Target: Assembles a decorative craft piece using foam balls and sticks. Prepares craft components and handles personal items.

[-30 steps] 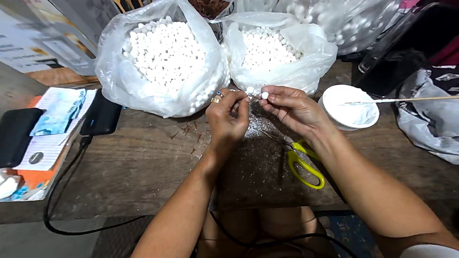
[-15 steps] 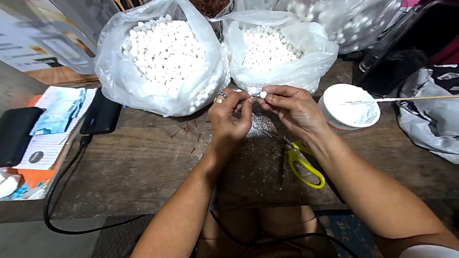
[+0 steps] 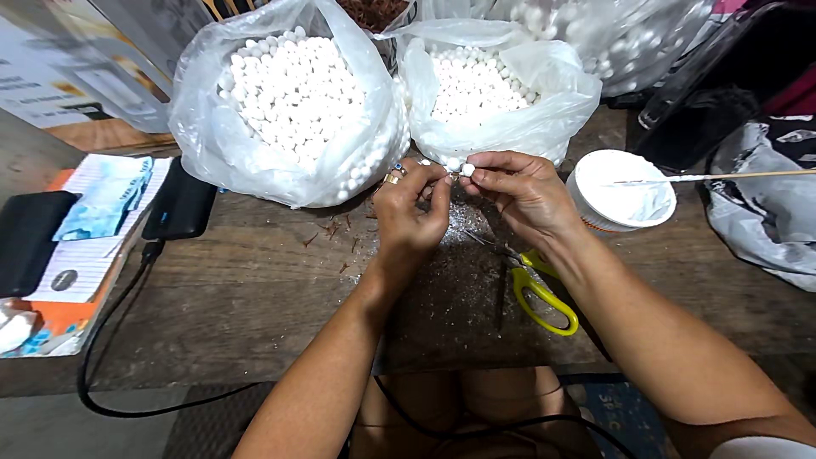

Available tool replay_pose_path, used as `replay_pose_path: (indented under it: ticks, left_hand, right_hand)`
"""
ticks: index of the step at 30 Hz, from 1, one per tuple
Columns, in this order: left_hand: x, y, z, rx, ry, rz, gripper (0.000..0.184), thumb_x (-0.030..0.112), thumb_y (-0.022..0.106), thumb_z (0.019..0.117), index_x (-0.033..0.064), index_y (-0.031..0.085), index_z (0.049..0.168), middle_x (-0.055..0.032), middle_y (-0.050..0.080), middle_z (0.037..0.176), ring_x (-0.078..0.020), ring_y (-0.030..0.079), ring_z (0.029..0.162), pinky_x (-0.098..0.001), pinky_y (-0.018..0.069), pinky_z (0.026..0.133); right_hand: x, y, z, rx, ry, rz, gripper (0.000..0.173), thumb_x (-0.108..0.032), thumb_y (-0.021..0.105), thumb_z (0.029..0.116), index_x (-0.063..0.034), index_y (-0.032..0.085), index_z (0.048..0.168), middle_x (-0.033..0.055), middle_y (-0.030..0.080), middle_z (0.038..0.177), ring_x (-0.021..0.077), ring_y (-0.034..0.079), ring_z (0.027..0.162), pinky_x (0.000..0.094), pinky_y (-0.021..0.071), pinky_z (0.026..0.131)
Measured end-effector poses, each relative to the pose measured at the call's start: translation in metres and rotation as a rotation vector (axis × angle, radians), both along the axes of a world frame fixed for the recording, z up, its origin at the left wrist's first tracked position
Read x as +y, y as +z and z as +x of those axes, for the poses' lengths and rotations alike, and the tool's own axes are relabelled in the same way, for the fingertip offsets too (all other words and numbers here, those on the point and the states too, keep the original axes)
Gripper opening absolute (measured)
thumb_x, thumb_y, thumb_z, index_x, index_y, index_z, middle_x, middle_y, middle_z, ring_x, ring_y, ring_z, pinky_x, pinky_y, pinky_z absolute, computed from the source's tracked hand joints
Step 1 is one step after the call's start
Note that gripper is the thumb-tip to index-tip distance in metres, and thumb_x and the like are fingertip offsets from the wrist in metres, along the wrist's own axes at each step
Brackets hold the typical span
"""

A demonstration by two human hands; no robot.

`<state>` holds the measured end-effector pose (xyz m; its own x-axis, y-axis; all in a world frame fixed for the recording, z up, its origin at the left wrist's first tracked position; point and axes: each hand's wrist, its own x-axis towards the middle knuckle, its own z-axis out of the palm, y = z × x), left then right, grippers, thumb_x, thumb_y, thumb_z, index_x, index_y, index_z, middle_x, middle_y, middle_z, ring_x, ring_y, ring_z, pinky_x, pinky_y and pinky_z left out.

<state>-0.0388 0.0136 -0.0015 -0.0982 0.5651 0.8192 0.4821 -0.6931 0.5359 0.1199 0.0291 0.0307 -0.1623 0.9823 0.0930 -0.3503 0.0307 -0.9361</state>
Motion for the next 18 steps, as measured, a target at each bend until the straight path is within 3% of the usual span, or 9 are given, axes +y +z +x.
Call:
replay_pose_path:
  ticks: [18]
  left_hand:
    - [-0.0016, 0.0007, -0.0008, 0.024, 0.024, 0.009, 0.01, -0.001, 0.064, 0.0876, -0.0062, 0.071, 0.084, -0.0091, 0.06, 0.072, -0.0043, 0.054, 0.067, -0.0138, 0.0421, 0.063]
  right_hand:
    - [-0.0015, -0.0028, -0.0012, -0.051, -0.005, 0.064, 0.023, 0.016, 0.06, 0.089, -0.0012, 0.073, 0.095, 0.0015, 0.076, 0.081, 0.0086, 0.073, 0.074, 0.0242, 0.0626, 0.076]
